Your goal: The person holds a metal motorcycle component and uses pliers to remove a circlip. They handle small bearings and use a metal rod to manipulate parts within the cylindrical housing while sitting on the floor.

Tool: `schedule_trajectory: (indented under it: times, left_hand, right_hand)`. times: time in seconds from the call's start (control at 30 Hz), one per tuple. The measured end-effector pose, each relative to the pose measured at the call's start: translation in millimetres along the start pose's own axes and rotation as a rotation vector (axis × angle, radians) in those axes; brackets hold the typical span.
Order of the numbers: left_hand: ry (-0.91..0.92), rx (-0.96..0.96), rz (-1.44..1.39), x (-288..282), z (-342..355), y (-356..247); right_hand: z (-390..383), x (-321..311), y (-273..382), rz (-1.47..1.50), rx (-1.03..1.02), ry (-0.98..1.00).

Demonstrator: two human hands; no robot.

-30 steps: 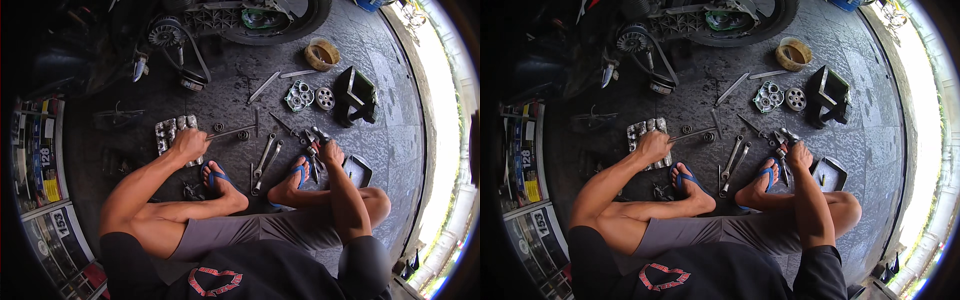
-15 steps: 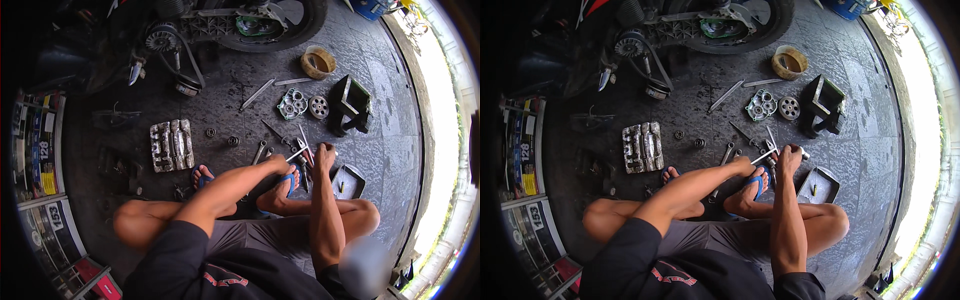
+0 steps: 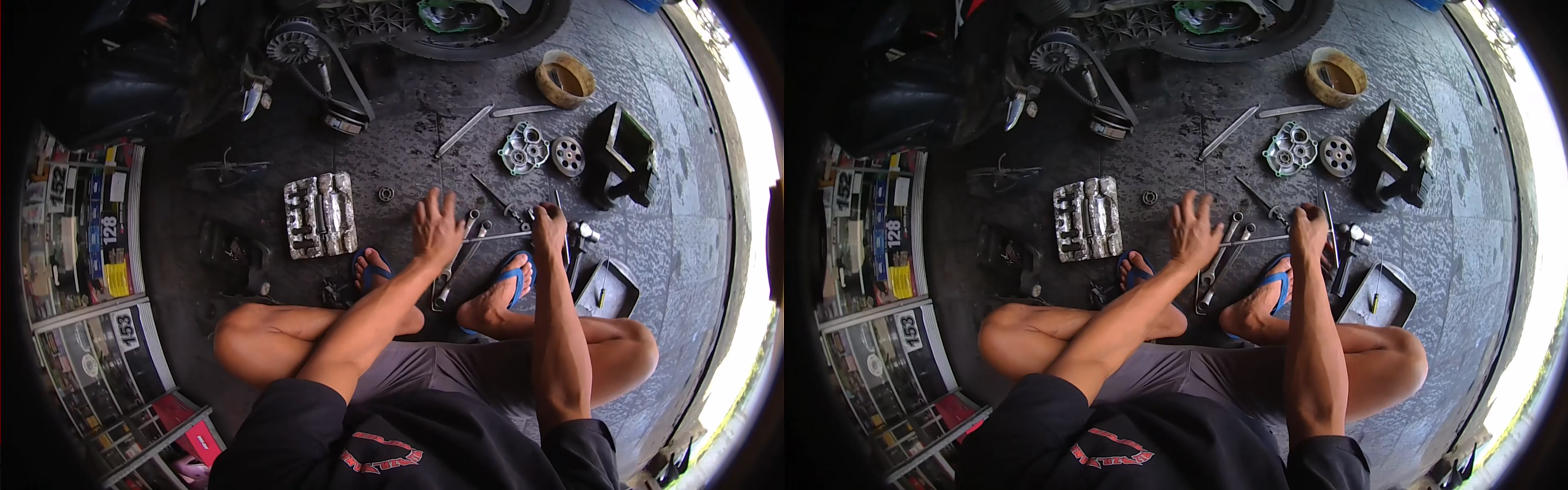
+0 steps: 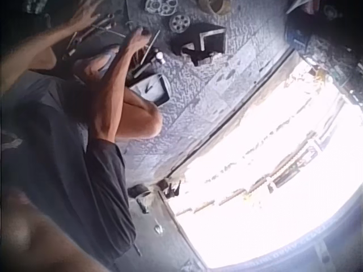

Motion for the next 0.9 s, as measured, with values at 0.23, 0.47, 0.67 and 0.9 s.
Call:
schedule_trajectory:
  times: [0.23,0.47,0.67,0.9]
  left_hand:
    - [0.343,-0.02,0.012,11.5,26.0,73.8]
    - [0.423,-0.2,-0.42,15.9,33.2,109.9]
    - [0.564,-0.686,-1.218,18.5,13.1,119.6]
    - [0.459,-1.014,-1.806,35.0,-6.9,114.9]
  right_hand:
    - [-5.9,20.0,11.4,0.009,-0.049,0.082]
    - [-1.5,22.3,-9.5,-0.091,-0.041,0.185]
    - [-37.6,69.3,-0.3,-0.307,-0.524,0.41]
    - [-82.5,99.2,12.3,-0.314,-0.501,0.591]
Point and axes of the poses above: each hand's wrist, its own z-axis towards the middle knuckle, its own x-axis out of the palm, y = z × x, the point moved 1 cm from there along z, towards the middle knuckle, and after that the axes turned 9 degrees about -z, right-handed, at the moved point
